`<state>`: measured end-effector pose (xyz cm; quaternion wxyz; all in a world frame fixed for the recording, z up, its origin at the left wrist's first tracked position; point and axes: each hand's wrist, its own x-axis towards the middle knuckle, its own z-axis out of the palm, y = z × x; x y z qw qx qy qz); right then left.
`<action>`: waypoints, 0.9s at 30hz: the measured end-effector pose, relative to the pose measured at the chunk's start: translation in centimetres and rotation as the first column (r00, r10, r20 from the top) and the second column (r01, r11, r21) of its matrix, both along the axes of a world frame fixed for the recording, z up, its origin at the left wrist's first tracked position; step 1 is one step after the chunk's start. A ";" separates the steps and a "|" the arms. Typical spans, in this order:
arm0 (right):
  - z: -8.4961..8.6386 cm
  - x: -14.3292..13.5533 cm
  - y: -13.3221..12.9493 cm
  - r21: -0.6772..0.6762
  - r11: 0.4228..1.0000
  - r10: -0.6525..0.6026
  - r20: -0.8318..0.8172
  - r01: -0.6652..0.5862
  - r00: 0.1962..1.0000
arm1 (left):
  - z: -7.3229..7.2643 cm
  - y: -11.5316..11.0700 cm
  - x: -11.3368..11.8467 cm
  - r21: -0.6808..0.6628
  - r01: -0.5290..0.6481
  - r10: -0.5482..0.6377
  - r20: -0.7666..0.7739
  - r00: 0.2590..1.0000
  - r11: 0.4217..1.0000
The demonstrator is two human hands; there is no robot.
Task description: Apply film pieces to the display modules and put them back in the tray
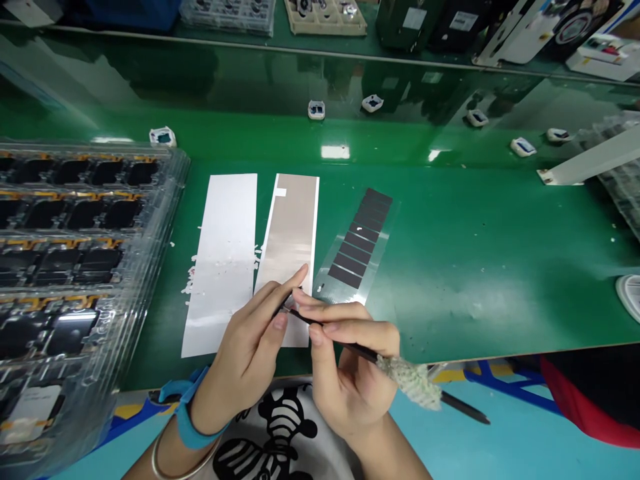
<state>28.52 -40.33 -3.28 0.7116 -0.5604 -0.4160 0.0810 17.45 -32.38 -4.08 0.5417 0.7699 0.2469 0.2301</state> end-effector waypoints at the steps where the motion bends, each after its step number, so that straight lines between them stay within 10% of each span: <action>1: 0.0 0.0 0.0 0.005 1.000 -0.008 -0.005 0.009 1.000 | 0.0 0.0 0.0 -0.004 0.001 -0.001 -0.007 1.000 1.000; 27: -0.3 -0.3 0.0 -0.018 0.999 -0.034 -0.094 0.032 0.995 | 0.0 -0.1 0.2 -0.001 -0.003 0.003 -0.023 1.000 1.000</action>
